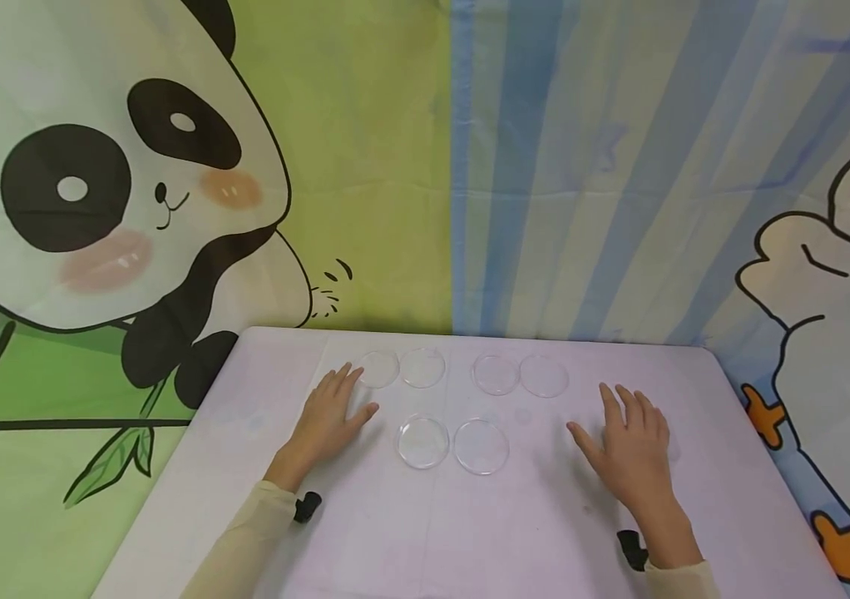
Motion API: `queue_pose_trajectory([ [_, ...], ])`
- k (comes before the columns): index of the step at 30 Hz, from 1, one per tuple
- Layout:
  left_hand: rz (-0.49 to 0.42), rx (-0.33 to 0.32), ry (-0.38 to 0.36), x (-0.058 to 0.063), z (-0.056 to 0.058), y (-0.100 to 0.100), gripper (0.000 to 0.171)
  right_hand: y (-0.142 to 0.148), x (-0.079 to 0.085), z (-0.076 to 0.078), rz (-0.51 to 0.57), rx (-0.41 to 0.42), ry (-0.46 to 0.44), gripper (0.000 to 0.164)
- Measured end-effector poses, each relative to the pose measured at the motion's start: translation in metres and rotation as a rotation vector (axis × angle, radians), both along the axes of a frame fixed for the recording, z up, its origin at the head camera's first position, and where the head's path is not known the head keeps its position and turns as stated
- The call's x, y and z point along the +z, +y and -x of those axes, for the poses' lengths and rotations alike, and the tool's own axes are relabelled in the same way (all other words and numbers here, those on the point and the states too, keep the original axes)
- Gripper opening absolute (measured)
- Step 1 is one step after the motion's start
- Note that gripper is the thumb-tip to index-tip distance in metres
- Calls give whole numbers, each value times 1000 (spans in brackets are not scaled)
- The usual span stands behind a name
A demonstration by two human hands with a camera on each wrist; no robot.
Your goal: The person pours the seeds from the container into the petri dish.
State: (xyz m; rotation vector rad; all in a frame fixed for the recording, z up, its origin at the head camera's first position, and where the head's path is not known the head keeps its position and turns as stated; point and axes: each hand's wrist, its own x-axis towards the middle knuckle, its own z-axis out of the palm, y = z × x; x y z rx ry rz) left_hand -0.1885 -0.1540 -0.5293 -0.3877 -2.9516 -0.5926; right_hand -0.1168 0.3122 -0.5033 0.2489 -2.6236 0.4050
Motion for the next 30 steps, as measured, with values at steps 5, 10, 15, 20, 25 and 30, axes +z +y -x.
queue_pose_trajectory([
  [5, -33, -2, -24, -5, 11, -1, 77, 18, -5, -8, 36, -67, -40, 84],
  [10, -47, 8, -55, -6, 23, -2, 78, 27, -12, -14, 63, -143, -48, 88],
  [15, -31, 38, -103, -8, 36, -3, 81, 32, -16, -17, 107, -253, -123, 104],
  [20, -10, 84, -194, -9, 47, -5, 85, 38, -19, -22, 196, -324, -290, 119],
  [25, 32, 108, -235, -11, 57, -9, 87, 40, -22, -26, 278, -359, -384, 123],
  [30, 59, 133, -299, -11, 62, -11, 89, 43, -26, -27, 343, -371, -417, 123],
])
